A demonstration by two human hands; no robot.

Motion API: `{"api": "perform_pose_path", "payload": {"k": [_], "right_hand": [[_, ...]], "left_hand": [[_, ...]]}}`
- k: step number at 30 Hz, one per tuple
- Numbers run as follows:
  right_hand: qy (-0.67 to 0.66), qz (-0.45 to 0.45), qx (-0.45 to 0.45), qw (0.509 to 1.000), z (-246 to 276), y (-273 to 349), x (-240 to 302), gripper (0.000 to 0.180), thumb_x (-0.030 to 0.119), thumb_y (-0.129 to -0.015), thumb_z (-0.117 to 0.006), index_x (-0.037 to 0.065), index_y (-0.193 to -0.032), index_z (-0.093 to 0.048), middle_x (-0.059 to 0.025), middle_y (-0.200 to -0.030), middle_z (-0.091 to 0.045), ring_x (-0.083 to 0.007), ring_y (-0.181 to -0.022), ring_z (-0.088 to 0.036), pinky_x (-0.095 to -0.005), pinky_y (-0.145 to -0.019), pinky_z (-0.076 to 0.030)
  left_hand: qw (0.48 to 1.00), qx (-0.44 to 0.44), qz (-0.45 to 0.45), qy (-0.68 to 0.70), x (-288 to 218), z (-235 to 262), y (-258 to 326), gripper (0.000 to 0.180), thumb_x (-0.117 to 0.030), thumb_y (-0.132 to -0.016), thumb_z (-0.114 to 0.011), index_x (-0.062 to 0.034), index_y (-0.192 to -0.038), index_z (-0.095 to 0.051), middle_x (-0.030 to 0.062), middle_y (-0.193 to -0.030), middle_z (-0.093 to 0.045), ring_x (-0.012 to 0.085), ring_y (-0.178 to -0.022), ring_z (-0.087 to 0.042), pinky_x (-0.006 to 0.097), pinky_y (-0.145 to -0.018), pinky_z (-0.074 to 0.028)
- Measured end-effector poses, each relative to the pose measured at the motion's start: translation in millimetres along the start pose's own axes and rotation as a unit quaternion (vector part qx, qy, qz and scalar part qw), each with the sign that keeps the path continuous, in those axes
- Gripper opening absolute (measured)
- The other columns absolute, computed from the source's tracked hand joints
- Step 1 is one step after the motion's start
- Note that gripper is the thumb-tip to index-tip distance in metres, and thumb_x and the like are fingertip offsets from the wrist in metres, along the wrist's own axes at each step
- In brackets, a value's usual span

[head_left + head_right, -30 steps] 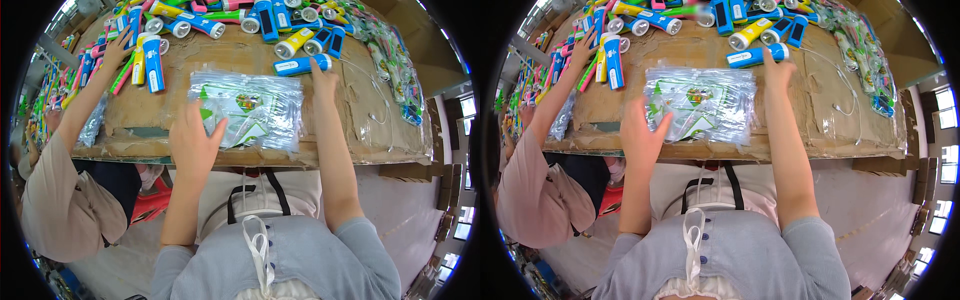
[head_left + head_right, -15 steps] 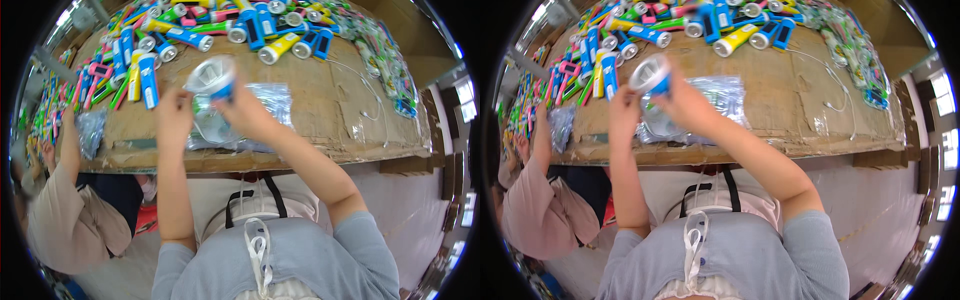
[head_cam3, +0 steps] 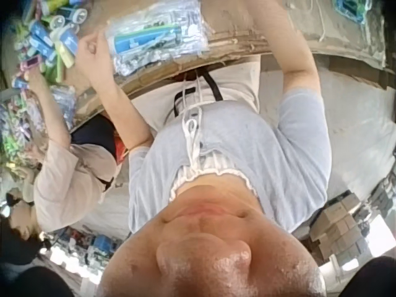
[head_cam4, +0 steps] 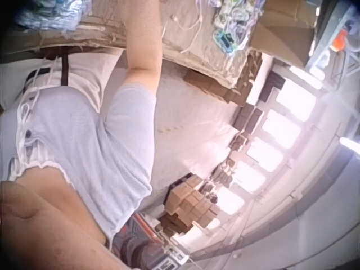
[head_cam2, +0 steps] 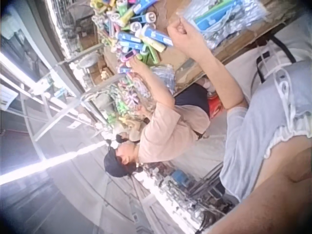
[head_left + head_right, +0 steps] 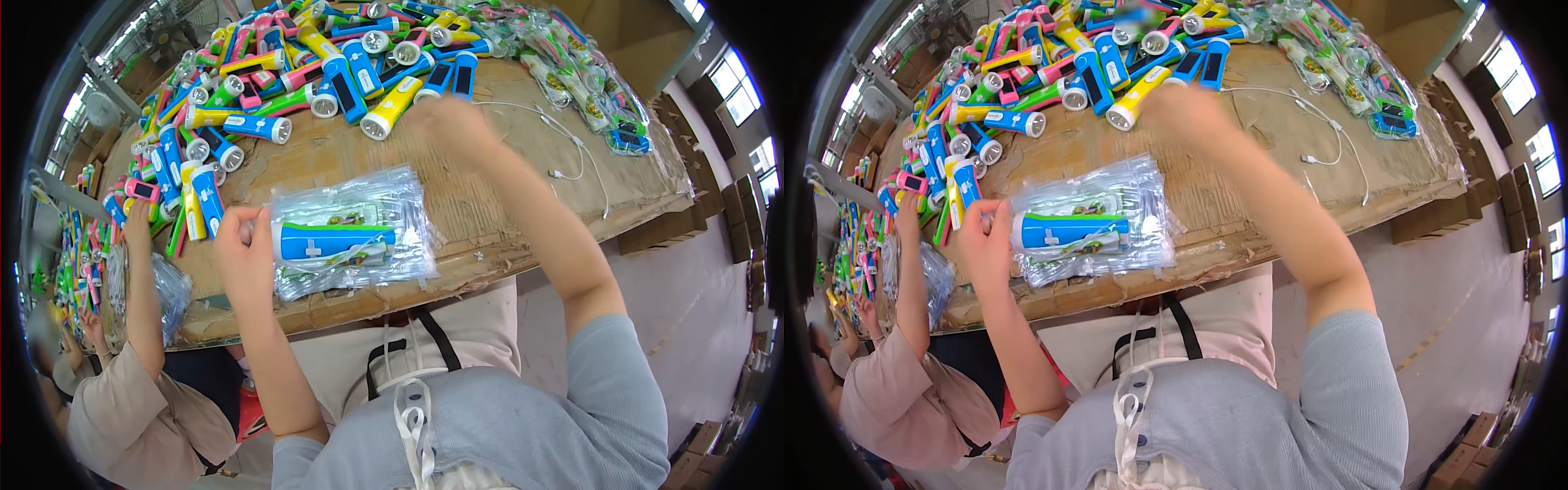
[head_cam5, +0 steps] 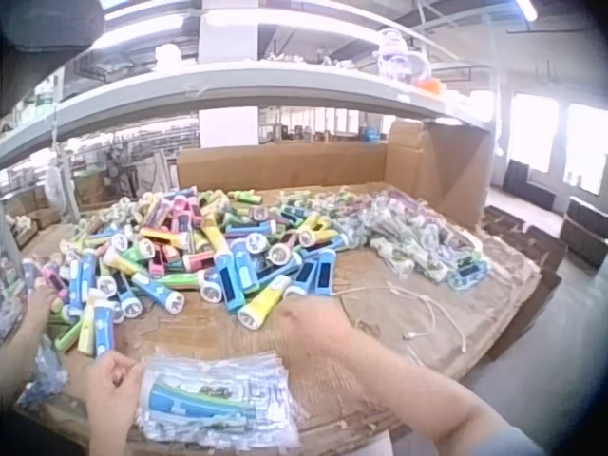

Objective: Packaging colorful flashlights and USB charging cables into plastic bags at a factory workstation.

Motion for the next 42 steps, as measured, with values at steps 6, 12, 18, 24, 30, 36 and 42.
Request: {"api": "perform_pose_path", "payload": {"k": [6, 12, 18, 24, 30, 36, 42], "right_hand": [[0.304, -0.278, -0.008, 0.911, 20, 19, -195, 0.019, 0.012, -0.082, -0.050, 0.008, -0.093, -0.065, -0.0145, -0.104, -0.062, -0.0302, -0.098, -0.060, -0.0431, -0.079, -0.051], [0.402, -0.220, -0.011, 0.889, 37, 3, -216, 0.019, 0.014, -0.086, -0.045, 0.002, -0.097, -0.056, -0.0172, -0.093, -0.064, -0.0337, -0.086, -0.063, -0.0475, -0.071, -0.050], [-0.161, 0.062, -0.240, 0.955, 114, -32, 17, 0.020, 0.020, -0.094, -0.045, 0.003, -0.104, -0.048, -0.0096, -0.083, -0.060, -0.0177, -0.077, -0.060, -0.0333, -0.066, -0.048], [-0.324, 0.147, -0.048, 0.933, -12, 7, 140, 0.010, 0.012, -0.092, -0.046, 0.004, -0.098, -0.044, -0.0097, -0.079, -0.060, -0.0219, -0.073, -0.061, -0.0329, -0.064, -0.048], [-0.046, 0.257, 0.091, 0.961, -56, 49, 149, 0.014, 0.011, -0.087, -0.051, 0.006, -0.099, -0.045, -0.0169, -0.077, -0.060, -0.0362, -0.069, -0.059, -0.0417, -0.058, -0.046], [-0.038, 0.236, -0.004, 0.971, -13, 5, 152, 0.011, 0.008, -0.085, -0.052, 0.004, -0.095, -0.054, -0.0128, -0.071, -0.063, -0.0306, -0.063, -0.062, -0.0385, -0.054, -0.047], [-0.405, 0.183, -0.117, 0.888, 34, -28, 193, 0.008, 0.009, -0.090, -0.048, 0.004, -0.091, -0.055, -0.0088, -0.068, -0.060, -0.0222, -0.062, -0.063, -0.0343, -0.054, -0.048]], "left_hand": [[0.995, 0.067, 0.074, -0.022, 38, 20, 7, 0.011, -0.011, -0.084, -0.061, -0.0023, -0.089, -0.056, -0.0009, -0.051, -0.046, 0.0058, -0.044, -0.041, 0.024, -0.042, -0.028], [0.992, 0.073, 0.101, 0.005, 44, 18, 12, 0.016, -0.014, -0.084, -0.061, -0.0011, -0.092, -0.056, 0.0019, -0.052, -0.048, 0.0072, -0.042, -0.044, 0.025, -0.040, -0.032], [0.991, 0.070, 0.113, -0.003, 46, 18, 6, 0.019, -0.016, -0.084, -0.061, 0.0003, -0.093, -0.058, 0.0036, -0.053, -0.052, 0.0084, -0.043, -0.048, 0.025, -0.041, -0.035], [0.979, 0.073, 0.171, 0.081, 33, 12, 4, 0.019, -0.018, -0.084, -0.062, 0.0002, -0.087, -0.058, 0.0033, -0.054, -0.053, 0.0090, -0.042, -0.049, 0.023, -0.040, -0.038], [0.945, 0.087, 0.213, 0.233, 37, 23, 1, 0.015, -0.017, -0.082, -0.064, -0.0024, -0.084, -0.058, 0.0008, -0.056, -0.052, 0.0078, -0.042, -0.046, 0.021, -0.038, -0.036], [0.934, 0.074, 0.214, 0.276, 51, 19, -1, 0.017, -0.016, -0.082, -0.064, -0.0017, -0.086, -0.058, 0.0010, -0.055, -0.050, 0.0086, -0.040, -0.044, 0.021, -0.038, -0.035], [0.929, 0.094, 0.218, 0.283, 62, 18, 0, 0.018, -0.017, -0.083, -0.064, -0.0018, -0.089, -0.056, 0.0007, -0.055, -0.050, 0.0088, -0.041, -0.044, 0.021, -0.038, -0.034]]}}
Point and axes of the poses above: each hand's wrist, its own y-axis away from the middle knuckle, its own z-axis out of the back of the hand, x = y × z, the point moved 1 cm from there along -y, towards the middle knuckle
